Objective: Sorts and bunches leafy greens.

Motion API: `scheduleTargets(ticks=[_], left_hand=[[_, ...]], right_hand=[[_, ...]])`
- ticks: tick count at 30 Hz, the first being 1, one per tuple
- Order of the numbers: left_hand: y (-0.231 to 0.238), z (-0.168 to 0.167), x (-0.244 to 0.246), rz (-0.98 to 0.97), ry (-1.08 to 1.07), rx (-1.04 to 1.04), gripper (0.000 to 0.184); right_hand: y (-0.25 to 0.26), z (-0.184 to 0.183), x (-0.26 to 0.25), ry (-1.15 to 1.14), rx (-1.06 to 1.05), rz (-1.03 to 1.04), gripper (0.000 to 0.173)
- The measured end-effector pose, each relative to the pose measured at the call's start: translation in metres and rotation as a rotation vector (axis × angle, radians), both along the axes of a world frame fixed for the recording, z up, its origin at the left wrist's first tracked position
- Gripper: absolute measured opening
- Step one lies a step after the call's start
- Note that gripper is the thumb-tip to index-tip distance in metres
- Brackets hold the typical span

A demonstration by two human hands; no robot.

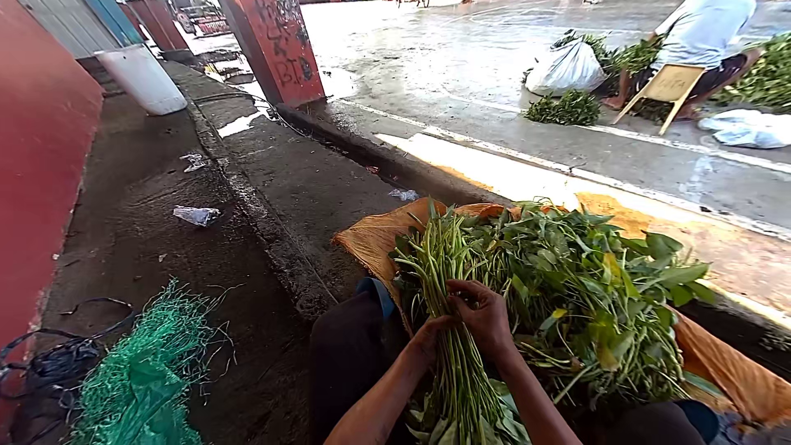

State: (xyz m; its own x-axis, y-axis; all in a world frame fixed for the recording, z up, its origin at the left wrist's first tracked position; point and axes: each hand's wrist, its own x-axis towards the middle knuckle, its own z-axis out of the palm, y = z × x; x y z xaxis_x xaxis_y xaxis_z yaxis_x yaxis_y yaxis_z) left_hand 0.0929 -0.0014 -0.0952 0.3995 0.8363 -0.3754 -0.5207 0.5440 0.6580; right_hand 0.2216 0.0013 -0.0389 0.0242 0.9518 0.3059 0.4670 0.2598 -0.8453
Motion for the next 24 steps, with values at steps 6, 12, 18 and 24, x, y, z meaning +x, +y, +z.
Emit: scheduleTargets(ticks=[6, 12, 18, 24], left_hand=[[0.010, 0.006, -0.006, 0.104, 0.036, 0.026, 0.014], [0.009, 0.003, -0.008, 0.164, 0.019, 0.023, 0.020], [0.010, -0.011, -0.007, 0.124, -0.060, 0.062, 0.013], [0.006, -0.002, -0.007, 0.035, 0.000, 0.109, 0.018]], right_hand=[[-0.039, -0.013, 0.009, -0.092, -0.024, -0.053, 0.027], [-0.050, -0.042, -0.012, -0.173, 0.144, -0.106, 0.029], [-0.065, -0.054, -0.028, -0.527, 0.252, -0.158, 0.045], [-0.049, -0.017, 0.018, -0.136, -0.088, 0.046, 0.047]])
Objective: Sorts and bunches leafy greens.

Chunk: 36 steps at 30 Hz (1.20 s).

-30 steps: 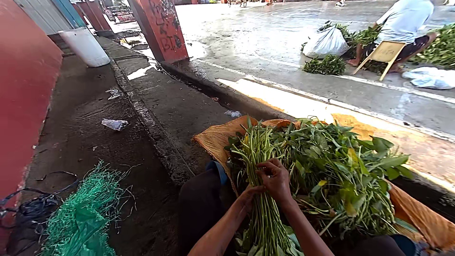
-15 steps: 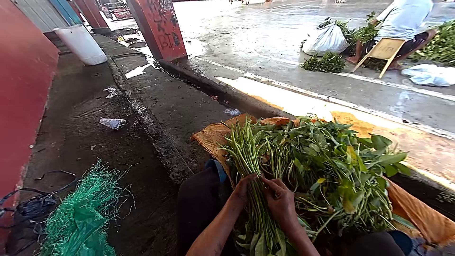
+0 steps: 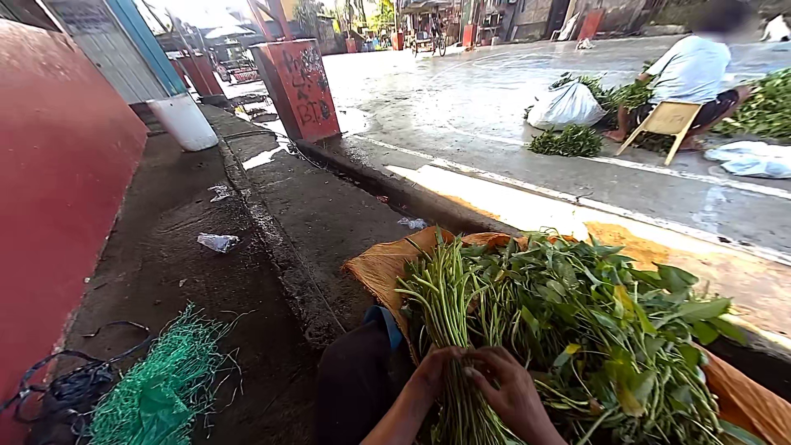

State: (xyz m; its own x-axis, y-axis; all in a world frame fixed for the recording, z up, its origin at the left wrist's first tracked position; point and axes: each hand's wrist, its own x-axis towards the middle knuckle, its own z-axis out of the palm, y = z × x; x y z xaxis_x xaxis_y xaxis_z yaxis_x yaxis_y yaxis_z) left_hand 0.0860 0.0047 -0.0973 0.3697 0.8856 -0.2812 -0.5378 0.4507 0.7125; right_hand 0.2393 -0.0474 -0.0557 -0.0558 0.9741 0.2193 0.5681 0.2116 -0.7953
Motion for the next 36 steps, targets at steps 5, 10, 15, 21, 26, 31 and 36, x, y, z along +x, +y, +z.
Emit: scheduleTargets(ticks=[5, 10, 15, 21, 26, 31, 36], left_hand=[[-0.017, 0.000, 0.017, -0.177, -0.003, 0.148, 0.045], [-0.028, 0.004, 0.010, -0.114, 0.009, 0.169, 0.045], [-0.031, 0.023, 0.004, -0.051, -0.060, 0.241, 0.054], [-0.024, 0.018, 0.002, -0.004, -0.002, 0.232, 0.065], [-0.011, 0.011, -0.009, 0.090, 0.145, 0.323, 0.063], [0.017, 0.015, -0.034, 0.307, 0.019, 0.414, 0.057], [0.014, 0.008, -0.034, 0.395, -0.118, 0.335, 0.060]], right_hand=[[0.056, 0.055, -0.003, 0.221, -0.339, -0.071, 0.148], [0.059, 0.060, -0.047, 0.079, -0.256, -0.290, 0.132], [0.053, 0.061, -0.053, 0.233, -0.130, -0.207, 0.128], [0.055, 0.055, -0.057, 0.245, -0.018, -0.160, 0.129], [0.048, 0.046, -0.028, 0.101, -0.114, 0.027, 0.168], [-0.001, -0.010, -0.013, -0.296, -0.332, 0.087, 0.163], [-0.004, -0.047, -0.025, -0.273, -0.276, 0.053, 0.127]])
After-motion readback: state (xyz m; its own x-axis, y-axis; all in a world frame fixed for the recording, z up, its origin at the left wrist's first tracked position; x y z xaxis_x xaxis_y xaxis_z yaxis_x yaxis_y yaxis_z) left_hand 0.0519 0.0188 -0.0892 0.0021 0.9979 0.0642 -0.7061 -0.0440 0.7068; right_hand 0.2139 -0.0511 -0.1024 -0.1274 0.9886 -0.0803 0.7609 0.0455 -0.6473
